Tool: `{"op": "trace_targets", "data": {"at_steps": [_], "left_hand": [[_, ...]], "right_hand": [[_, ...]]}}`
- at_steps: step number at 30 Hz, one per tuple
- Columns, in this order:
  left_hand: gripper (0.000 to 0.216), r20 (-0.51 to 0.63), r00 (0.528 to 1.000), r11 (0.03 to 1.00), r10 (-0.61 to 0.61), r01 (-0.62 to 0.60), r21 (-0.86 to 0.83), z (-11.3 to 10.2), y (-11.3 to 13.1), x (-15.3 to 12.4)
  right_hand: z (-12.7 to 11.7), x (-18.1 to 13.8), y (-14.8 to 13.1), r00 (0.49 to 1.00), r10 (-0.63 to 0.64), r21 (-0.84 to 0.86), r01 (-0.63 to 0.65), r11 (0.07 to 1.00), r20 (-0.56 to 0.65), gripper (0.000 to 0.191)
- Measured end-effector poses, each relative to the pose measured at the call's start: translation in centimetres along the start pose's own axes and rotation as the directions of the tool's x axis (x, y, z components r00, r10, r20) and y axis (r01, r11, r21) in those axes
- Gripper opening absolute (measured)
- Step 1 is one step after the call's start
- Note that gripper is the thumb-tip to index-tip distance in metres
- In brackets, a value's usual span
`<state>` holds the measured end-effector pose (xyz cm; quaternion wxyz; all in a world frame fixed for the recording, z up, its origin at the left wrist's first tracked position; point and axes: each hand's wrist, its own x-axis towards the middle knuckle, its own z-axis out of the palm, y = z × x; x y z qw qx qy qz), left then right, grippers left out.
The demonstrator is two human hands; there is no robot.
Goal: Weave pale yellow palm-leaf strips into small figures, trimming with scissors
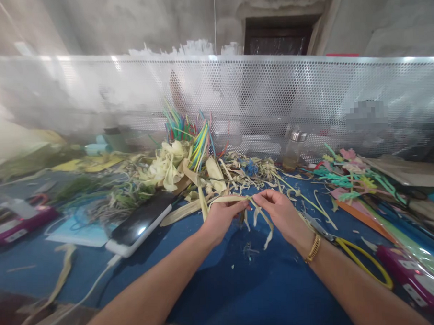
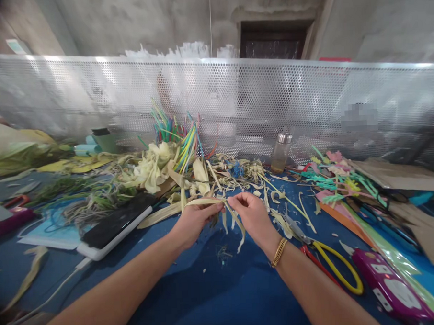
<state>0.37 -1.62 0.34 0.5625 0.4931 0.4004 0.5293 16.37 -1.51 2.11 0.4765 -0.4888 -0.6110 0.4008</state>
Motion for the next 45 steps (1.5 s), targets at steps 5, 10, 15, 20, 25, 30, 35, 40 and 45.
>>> {"op": "trace_targets", "data": {"at_steps": [5, 10, 15, 20, 25, 30, 35, 40, 45], "left_hand": [[0.029, 0.017, 1.0, 0.999, 0.024, -0.025, 0.025, -0.2, -0.2, 0.1], [0.023, -0.084, 0.988, 0.991, 0.131, -0.129, 0.035, 0.0, -0.1, 0.2], [0.012, -0.052, 0.942, 0.931, 0.332, -0.318, 0.176, -0.2, 0.2, 0.4], [0.018, 0.021, 0.958, 0.942, 0.287, -0.286, 0.177, -0.1, 0.5, 0.0], [0.024, 0.012, 0.986, 0.982, 0.166, -0.166, 0.084, 0.3, 0.5, -0.3], [0.019, 0.013, 0.987, 0.984, 0.158, -0.158, 0.086, 0.3, 0.3, -0.3], [0.023, 0.087, 0.99, 0.993, 0.112, -0.114, 0.019, 0.2, 0.1, -0.4], [0.024, 0.127, 0.988, 0.995, 0.089, -0.083, -0.054, 0.2, 0.3, -0.4], [0.024, 0.171, 0.982, 0.996, 0.084, -0.089, 0.019, 0.3, 0.5, -0.5]], "right_hand": [[-0.9, 0.1, -0.5, 0.882, -0.465, -0.437, 0.389, 0.811, -0.079, 0.02], [-0.7, -0.4, -0.7, 0.834, -0.549, -0.608, 0.467, 0.642, 0.06, 0.018], [0.1, -0.8, -0.6, 0.829, -0.559, -0.634, 0.446, 0.632, 0.024, 0.005], [0.4, -1.5, -1.2, 0.835, -0.549, -0.566, 0.465, 0.681, 0.025, 0.008], [-0.1, -1.0, -1.0, 0.949, -0.311, -0.329, 0.28, 0.902, -0.047, 0.03], [0.2, -0.5, -0.3, 0.999, -0.042, -0.054, 0.042, 0.998, -0.008, 0.036], [0.6, -0.6, -0.6, 0.999, 0.023, 0.206, -0.017, 0.978, -0.028, 0.027], [0.6, -0.9, -1.3, 0.999, 0.021, 0.204, -0.012, 0.979, -0.038, 0.028], [0.7, -0.9, -1.0, 0.996, -0.043, 0.146, 0.055, 0.988, -0.082, 0.028]]}}
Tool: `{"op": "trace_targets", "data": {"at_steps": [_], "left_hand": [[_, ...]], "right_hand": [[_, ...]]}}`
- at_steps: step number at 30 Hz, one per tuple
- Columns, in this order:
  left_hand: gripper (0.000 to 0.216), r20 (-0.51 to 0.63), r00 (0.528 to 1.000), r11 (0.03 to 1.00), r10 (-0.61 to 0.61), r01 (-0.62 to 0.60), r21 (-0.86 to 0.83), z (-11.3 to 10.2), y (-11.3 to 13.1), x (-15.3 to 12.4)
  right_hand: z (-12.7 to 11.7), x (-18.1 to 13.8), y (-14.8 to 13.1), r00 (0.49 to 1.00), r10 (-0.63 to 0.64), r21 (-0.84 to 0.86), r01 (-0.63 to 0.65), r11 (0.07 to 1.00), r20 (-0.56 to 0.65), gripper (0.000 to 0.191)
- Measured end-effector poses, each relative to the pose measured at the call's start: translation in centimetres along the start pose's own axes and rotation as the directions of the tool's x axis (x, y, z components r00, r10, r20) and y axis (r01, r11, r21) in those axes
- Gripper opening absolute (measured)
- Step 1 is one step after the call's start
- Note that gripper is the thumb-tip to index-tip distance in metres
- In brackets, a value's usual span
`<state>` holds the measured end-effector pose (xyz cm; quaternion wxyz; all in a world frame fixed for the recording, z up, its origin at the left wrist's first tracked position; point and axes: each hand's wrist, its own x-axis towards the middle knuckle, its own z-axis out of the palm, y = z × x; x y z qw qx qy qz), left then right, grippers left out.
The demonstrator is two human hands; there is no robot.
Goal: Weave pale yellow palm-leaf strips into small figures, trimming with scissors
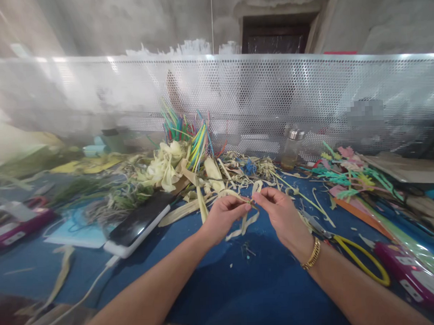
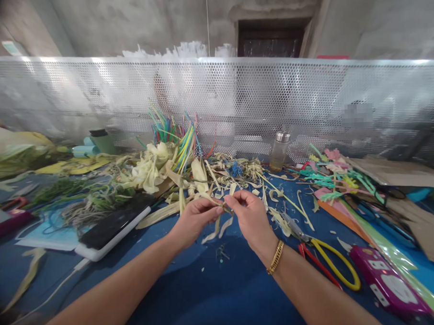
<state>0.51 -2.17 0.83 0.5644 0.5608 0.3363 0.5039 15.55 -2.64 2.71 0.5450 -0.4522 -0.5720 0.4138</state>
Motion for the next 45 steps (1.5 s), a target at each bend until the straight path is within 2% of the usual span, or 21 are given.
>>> {"op": "trace_targets", "data": {"at_steps": [3, 7, 14, 16, 19, 25, 28, 30, 32, 33, 34, 36, 38, 40, 43, 45], "left_hand": [[0.027, 0.024, 1.0, 0.997, 0.02, -0.022, 0.07, 0.0, 0.1, -0.1], [0.028, -0.011, 0.999, 0.993, 0.051, -0.049, 0.109, 0.0, 0.1, -0.1], [0.031, -0.035, 0.998, 0.992, -0.061, 0.057, -0.111, -0.1, -0.2, 0.0], [0.032, -0.056, 0.996, 0.989, -0.074, 0.066, -0.131, -0.1, -0.2, 0.1], [0.03, -0.082, 0.995, 0.997, -0.061, 0.056, -0.062, 0.0, 0.0, 0.1], [0.031, -0.039, 0.998, 0.999, -0.048, 0.048, 0.006, 0.1, 0.2, -0.1], [0.027, -0.02, 0.998, 0.998, -0.06, 0.06, -0.023, 0.0, -0.2, 0.0], [0.027, -0.01, 0.997, 0.996, -0.076, 0.075, -0.058, -0.2, -0.5, 0.2], [0.029, -0.01, 0.996, 0.994, -0.085, 0.085, -0.063, -0.2, -0.7, 0.4], [0.03, -0.008, 0.996, 0.995, -0.089, 0.089, -0.049, -0.2, -0.7, 0.4], [0.031, 0.002, 0.996, 0.995, -0.092, 0.092, -0.028, -0.2, -0.6, 0.4], [0.033, 0.05, 0.994, 0.995, -0.096, 0.095, 0.023, -0.2, -0.5, 0.3], [0.033, 0.106, 0.989, 0.994, -0.102, 0.097, 0.058, -0.2, -0.4, 0.2], [0.032, 0.124, 0.985, 0.991, -0.122, 0.115, 0.062, -0.2, -0.5, 0.1], [0.027, 0.061, 0.987, 0.989, -0.145, 0.147, -0.023, -0.2, -0.8, 0.1], [0.029, 0.014, 0.991, 0.986, -0.13, 0.131, -0.107, -0.2, -0.9, 0.3]], "right_hand": [[0.0, 0.1, 0.3, 1.0, 0.004, -0.012, -0.004, 1.0, 0.0, 0.028], [0.2, 0.0, 0.1, 1.0, 0.014, 0.028, -0.015, 0.999, 0.014, 0.029], [0.2, -0.2, -0.7, 0.996, 0.082, 0.108, -0.087, 0.99, 0.045, 0.028], [0.1, -0.2, -0.5, 0.997, 0.062, 0.083, -0.066, 0.994, 0.048, 0.026], [0.2, -0.3, -0.2, 0.998, 0.028, 0.03, -0.03, 0.999, 0.049, 0.024], [0.2, 0.0, 0.2, 1.0, 0.011, 0.007, -0.011, 1.0, -0.007, 0.027], [-0.8, 0.9, 0.8, 1.0, 0.015, -0.08, -0.013, 0.997, 0.019, 0.03], [-1.7, 1.7, 1.2, 0.999, -0.036, -0.206, 0.03, 0.978, -0.027, 0.032], [-2.6, 2.4, 1.3, 0.97, -0.209, -0.391, 0.148, 0.909, -0.12, 0.042], [-2.9, 2.7, 1.3, 0.945, -0.307, -0.476, 0.221, 0.851, -0.111, 0.042], [-3.0, 2.8, 1.2, 0.924, -0.379, -0.537, 0.291, 0.792, -0.058, 0.037], [-2.8, 2.6, 0.8, 0.9, -0.425, -0.578, 0.397, 0.713, 0.094, 0.026], [-2.2, 2.1, 0.5, 0.9, -0.381, -0.549, 0.433, 0.715, 0.213, 0.021], [-1.6, 1.6, 0.4, 0.917, -0.313, -0.491, 0.397, 0.776, 0.247, 0.016], [-1.0, 1.3, 0.6, 0.974, -0.16, -0.344, 0.207, 0.916, 0.16, 0.015], [-1.0, 1.4, 0.9, 0.994, -0.059, -0.221, 0.079, 0.972, 0.097, 0.018]]}}
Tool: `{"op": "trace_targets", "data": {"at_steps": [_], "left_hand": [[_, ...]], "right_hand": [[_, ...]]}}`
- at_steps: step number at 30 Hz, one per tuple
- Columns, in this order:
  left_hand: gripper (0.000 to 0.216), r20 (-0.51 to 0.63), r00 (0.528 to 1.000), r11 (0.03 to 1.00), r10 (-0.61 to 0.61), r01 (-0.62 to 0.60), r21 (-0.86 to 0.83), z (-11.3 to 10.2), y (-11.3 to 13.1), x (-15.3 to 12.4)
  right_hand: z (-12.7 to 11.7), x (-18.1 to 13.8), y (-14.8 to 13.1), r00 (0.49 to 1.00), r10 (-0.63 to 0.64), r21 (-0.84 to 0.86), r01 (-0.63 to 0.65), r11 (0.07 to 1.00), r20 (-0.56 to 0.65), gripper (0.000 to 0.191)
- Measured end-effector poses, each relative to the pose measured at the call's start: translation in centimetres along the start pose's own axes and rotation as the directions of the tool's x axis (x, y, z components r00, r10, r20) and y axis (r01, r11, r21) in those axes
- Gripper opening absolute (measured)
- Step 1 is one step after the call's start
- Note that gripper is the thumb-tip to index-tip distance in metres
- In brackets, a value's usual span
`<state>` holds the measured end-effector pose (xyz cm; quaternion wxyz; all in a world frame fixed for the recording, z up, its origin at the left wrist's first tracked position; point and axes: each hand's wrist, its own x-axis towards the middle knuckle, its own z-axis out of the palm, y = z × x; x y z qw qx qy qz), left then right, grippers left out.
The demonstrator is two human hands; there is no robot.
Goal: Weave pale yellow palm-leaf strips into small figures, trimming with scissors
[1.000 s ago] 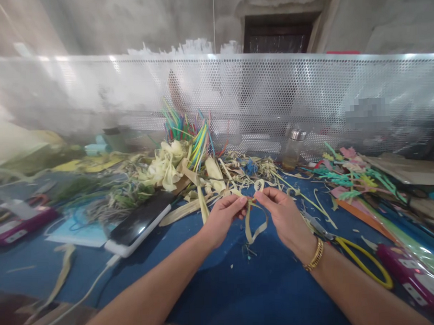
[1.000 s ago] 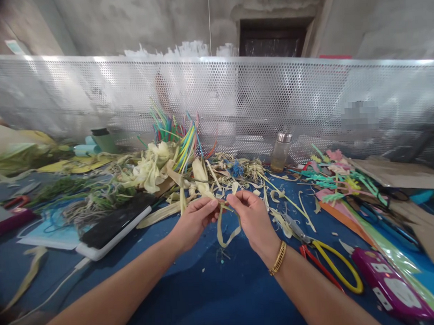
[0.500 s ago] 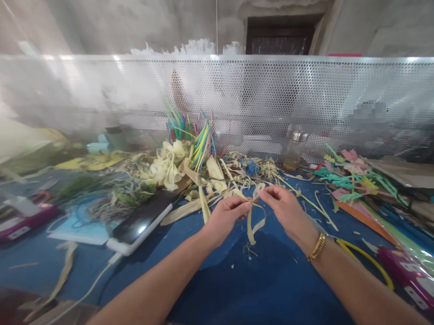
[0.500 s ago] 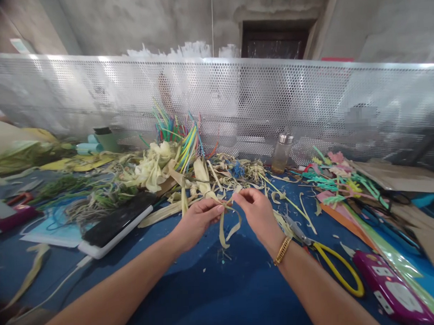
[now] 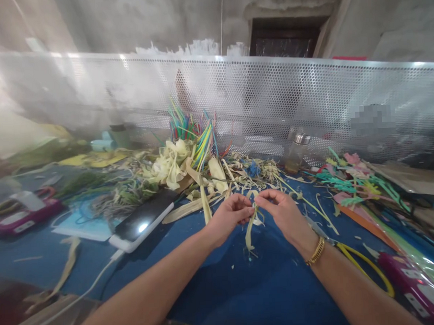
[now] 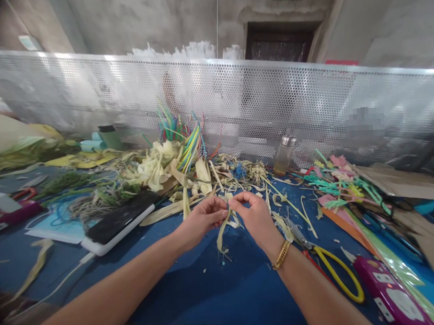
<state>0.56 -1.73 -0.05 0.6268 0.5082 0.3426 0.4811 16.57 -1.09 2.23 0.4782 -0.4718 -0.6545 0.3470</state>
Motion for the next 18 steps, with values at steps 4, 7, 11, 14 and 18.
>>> {"op": "trace_targets", "data": {"at_steps": [4, 7, 11, 14, 18], "left_hand": [[0.03, -0.052, 0.997, 0.998, 0.05, -0.052, -0.025, 0.1, -0.1, 0.2], [0.028, -0.054, 0.997, 0.997, 0.052, -0.048, 0.062, 0.2, -0.1, 0.1], [0.028, 0.01, 0.999, 0.983, 0.047, -0.049, 0.177, 0.3, -0.4, -0.2], [0.029, 0.021, 0.999, 0.981, 0.039, -0.042, 0.189, 0.5, -0.7, -0.4], [0.03, -0.019, 1.0, 1.0, -0.002, 0.002, 0.027, 0.7, -0.8, -0.3]], "right_hand": [[0.0, 0.1, 0.1, 0.998, 0.055, 0.13, -0.057, 0.99, 0.019, 0.021], [0.2, -0.2, -0.3, 0.999, 0.044, 0.108, -0.047, 0.993, 0.028, 0.017], [0.4, -0.9, -0.8, 0.999, -0.042, 0.005, 0.042, 0.999, 0.006, 0.017], [0.5, -1.0, -0.8, 0.996, -0.084, -0.05, 0.084, 0.995, 0.009, 0.016], [-0.1, -0.4, -0.5, 0.995, -0.098, -0.094, 0.096, 0.991, -0.008, 0.016]]}}
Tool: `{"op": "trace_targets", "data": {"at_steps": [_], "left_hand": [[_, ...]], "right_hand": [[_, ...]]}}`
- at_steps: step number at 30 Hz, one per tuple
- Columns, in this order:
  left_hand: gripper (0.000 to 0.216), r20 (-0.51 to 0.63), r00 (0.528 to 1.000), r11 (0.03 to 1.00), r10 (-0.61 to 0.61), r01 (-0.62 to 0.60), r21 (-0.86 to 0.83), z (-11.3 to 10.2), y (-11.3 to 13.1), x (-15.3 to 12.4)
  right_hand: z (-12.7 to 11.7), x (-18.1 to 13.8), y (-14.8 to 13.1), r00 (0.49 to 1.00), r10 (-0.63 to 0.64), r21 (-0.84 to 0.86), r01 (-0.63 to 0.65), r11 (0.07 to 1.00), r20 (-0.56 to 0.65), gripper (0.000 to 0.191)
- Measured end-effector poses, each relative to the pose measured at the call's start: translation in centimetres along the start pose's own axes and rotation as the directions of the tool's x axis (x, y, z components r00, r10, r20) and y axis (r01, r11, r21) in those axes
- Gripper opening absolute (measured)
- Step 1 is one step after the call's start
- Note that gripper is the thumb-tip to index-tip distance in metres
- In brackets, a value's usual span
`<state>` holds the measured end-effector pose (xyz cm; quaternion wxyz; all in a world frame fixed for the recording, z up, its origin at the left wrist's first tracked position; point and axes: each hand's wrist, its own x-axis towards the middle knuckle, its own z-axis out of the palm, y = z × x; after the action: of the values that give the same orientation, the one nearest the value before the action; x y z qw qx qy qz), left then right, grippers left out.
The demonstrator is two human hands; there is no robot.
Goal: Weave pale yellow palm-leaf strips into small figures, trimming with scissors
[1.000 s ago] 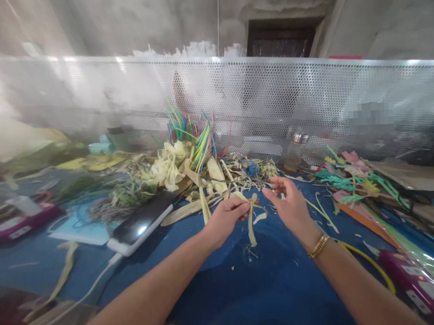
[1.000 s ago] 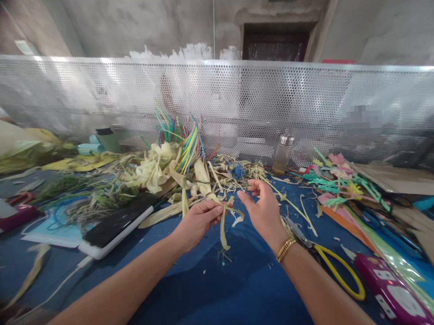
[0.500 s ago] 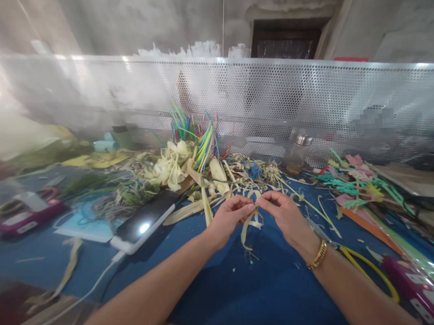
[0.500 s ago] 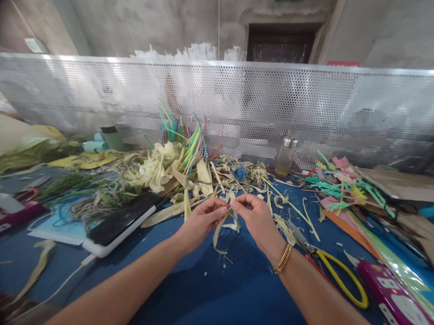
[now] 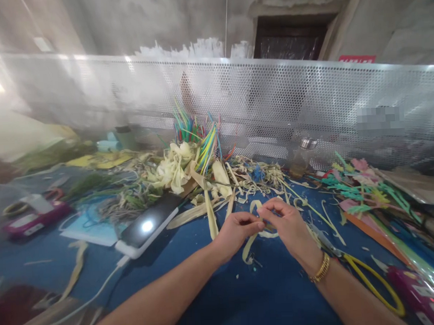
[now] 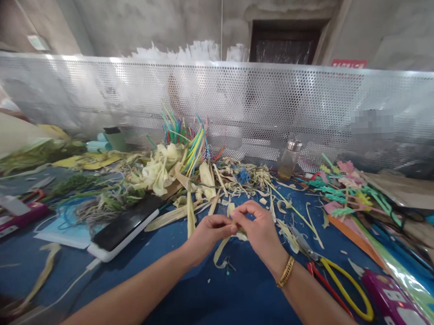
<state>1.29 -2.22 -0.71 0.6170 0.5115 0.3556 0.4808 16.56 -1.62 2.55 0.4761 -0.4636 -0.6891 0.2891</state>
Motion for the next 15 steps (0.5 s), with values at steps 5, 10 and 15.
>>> {"op": "trace_targets", "data": {"at_steps": [5, 10, 15], "left_hand": [[0.032, -0.055, 0.998, 0.956, -0.013, -0.004, -0.292, -0.1, 0.2, 0.7], [0.034, -0.15, 0.988, 0.935, 0.041, -0.091, -0.342, -0.3, 0.3, 0.9], [0.033, -0.185, 0.981, 0.925, 0.053, -0.118, -0.361, -0.5, 0.3, 0.9]], "right_hand": [[-1.4, 0.4, 0.0, 0.96, -0.149, -0.225, 0.095, 0.97, -0.238, 0.024], [-0.5, -0.3, -0.2, 0.963, -0.269, -0.425, 0.238, 0.873, -0.015, 0.025], [0.5, -0.6, 0.2, 0.962, -0.27, -0.471, 0.253, 0.845, 0.033, 0.015]]}}
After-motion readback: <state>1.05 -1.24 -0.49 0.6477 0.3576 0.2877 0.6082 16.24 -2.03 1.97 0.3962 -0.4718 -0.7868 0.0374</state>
